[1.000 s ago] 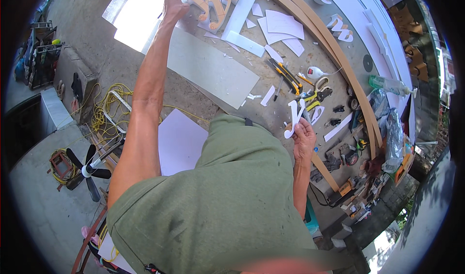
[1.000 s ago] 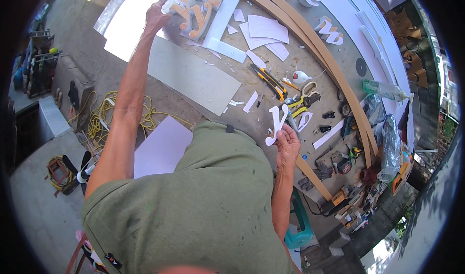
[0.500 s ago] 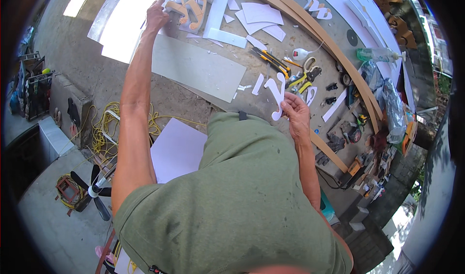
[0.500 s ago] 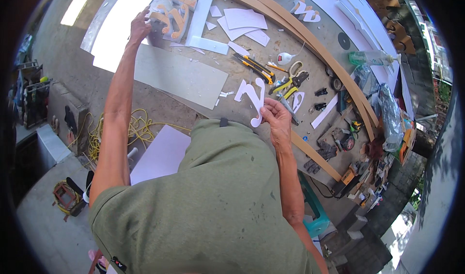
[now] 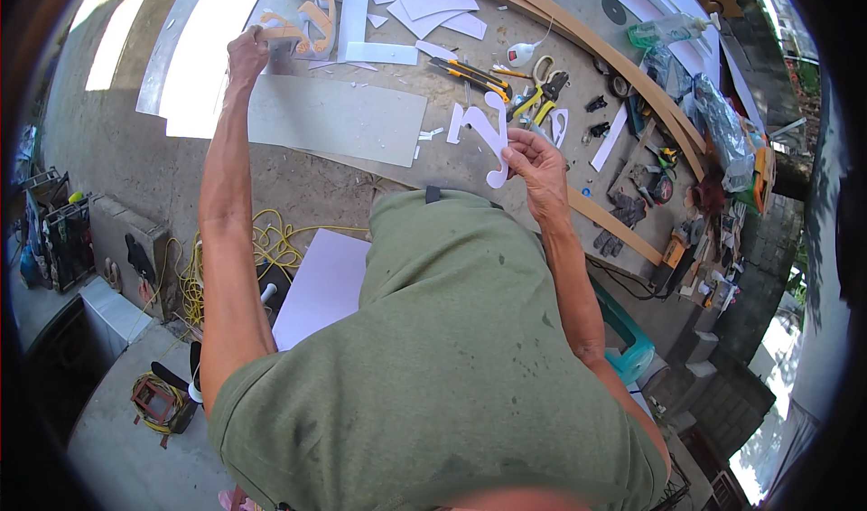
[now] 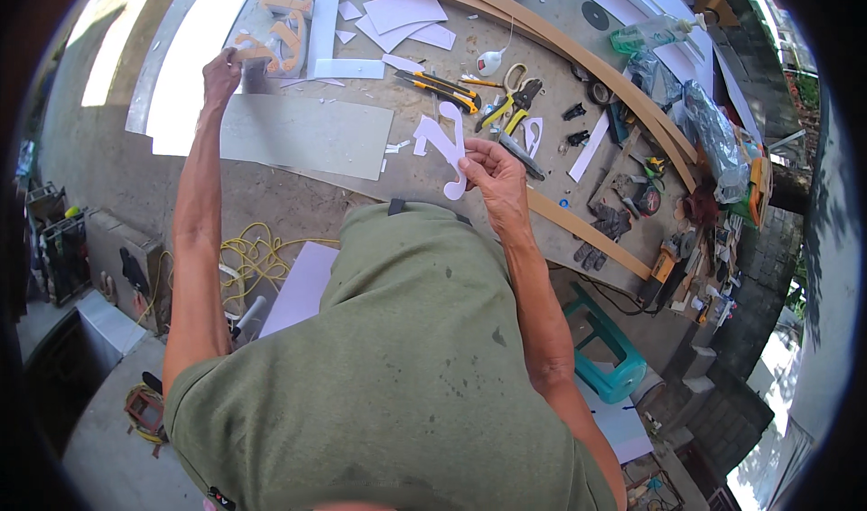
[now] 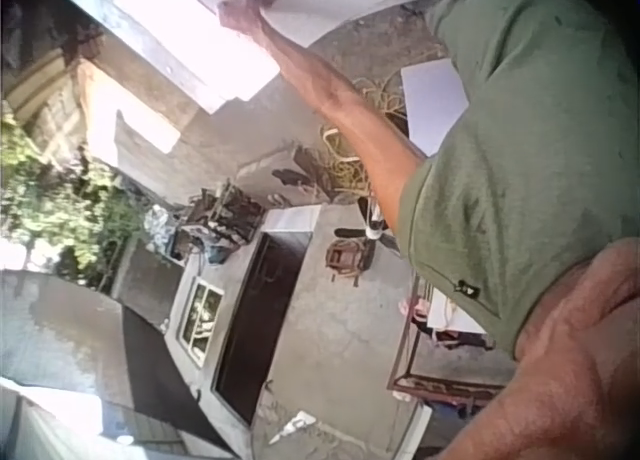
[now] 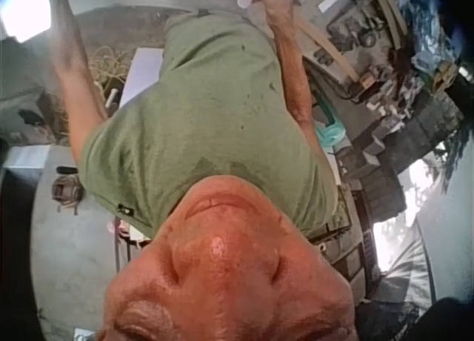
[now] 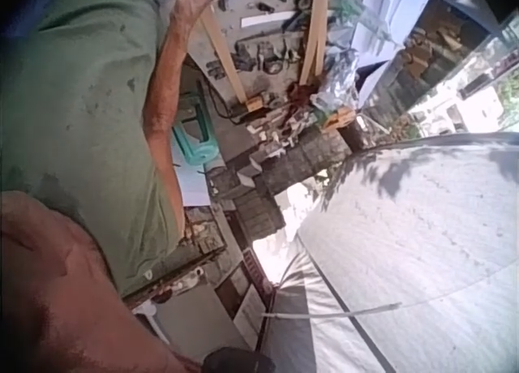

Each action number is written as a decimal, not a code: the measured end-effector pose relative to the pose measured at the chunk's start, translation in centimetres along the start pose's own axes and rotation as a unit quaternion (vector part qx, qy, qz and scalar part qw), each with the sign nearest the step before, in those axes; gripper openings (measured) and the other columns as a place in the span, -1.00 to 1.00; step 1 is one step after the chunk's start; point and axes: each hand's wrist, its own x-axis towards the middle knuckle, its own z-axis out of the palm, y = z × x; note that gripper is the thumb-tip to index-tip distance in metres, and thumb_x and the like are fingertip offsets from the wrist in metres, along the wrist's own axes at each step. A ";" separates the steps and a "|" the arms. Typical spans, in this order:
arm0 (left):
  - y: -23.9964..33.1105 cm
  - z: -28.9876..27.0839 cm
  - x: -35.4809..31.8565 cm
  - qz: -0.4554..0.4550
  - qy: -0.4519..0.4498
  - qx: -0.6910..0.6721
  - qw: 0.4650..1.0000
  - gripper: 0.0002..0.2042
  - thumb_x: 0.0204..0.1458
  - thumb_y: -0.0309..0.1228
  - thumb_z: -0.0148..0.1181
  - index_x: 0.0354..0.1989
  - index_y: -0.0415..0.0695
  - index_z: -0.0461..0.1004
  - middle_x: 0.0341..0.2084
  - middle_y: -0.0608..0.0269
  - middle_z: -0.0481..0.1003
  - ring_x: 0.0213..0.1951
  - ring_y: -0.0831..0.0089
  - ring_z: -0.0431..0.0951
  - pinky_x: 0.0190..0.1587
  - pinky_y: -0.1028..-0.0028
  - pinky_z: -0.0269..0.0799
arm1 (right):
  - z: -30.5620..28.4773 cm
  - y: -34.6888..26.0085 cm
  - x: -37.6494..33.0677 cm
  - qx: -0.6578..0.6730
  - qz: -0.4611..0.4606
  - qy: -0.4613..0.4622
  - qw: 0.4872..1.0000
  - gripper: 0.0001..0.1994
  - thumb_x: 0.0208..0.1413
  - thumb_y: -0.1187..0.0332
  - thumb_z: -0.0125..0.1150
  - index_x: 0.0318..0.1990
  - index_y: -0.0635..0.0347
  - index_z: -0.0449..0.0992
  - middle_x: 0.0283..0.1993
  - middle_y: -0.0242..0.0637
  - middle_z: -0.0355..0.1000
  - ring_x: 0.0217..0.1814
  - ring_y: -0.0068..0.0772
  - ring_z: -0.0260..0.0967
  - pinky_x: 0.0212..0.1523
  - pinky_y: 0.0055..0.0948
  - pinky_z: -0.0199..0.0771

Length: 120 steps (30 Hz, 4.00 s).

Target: Using a file to smooth the edges of a white plastic letter and checking the fit against a wooden base.

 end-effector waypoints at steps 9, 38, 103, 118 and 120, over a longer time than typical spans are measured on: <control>5.0 -5.3 -10.6 -0.099 0.005 -0.202 0.974 -0.71 0.04 -0.60 0.16 -0.04 -0.13 0.59 -0.38 0.17 0.65 -0.41 0.47 0.66 -0.35 0.48 0.57 | 1.0 -0.2 -1.1 0.014 -0.014 0.000 1.000 -0.69 0.13 0.49 0.31 0.02 0.35 0.50 -0.26 -0.32 0.56 -0.34 -0.61 0.46 -0.39 -0.59 0.45; 19.3 -4.4 -18.9 -0.162 -0.072 -0.863 0.474 -0.42 0.14 -0.47 0.22 0.32 -0.23 0.15 -0.10 0.00 0.48 -0.07 0.23 0.53 0.23 0.11 0.40 | 2.2 -4.0 2.8 0.073 -0.067 -0.113 0.989 -0.66 0.11 0.46 0.36 0.03 0.36 0.51 -0.22 -0.29 0.59 -0.31 -0.60 0.48 -0.37 -0.58 0.47; 30.8 -5.3 -21.8 -0.110 -0.163 -0.861 0.469 -0.50 0.12 -0.30 0.25 0.18 -0.17 0.25 0.23 -0.33 0.24 0.28 -0.14 0.31 0.19 -0.10 0.42 | 3.9 -3.8 -0.3 -0.392 -0.503 -0.088 0.765 -0.67 -0.04 0.50 0.36 -0.07 0.24 0.51 -0.14 -0.23 0.39 -0.12 -0.14 0.37 -0.04 -0.18 0.36; 31.1 -5.6 -21.6 -0.099 -0.171 -0.857 0.475 -0.62 0.17 -0.37 0.15 0.13 -0.16 0.28 0.22 -0.34 0.26 0.25 -0.13 0.34 0.18 -0.10 0.44 | 3.6 -3.3 -0.5 -0.396 -0.495 -0.083 0.769 -0.65 -0.06 0.51 0.37 -0.06 0.24 0.52 -0.10 -0.21 0.40 -0.08 -0.14 0.39 -0.05 -0.20 0.38; 31.0 -5.2 -21.7 -0.115 -0.160 -0.856 0.478 -0.64 0.18 -0.38 0.13 0.12 -0.16 0.28 0.22 -0.34 0.27 0.25 -0.13 0.34 0.18 -0.11 0.42 | 3.7 -3.3 -0.5 -0.406 -0.489 -0.082 0.768 -0.65 -0.06 0.50 0.37 -0.05 0.23 0.52 -0.09 -0.22 0.40 -0.07 -0.15 0.39 -0.05 -0.20 0.37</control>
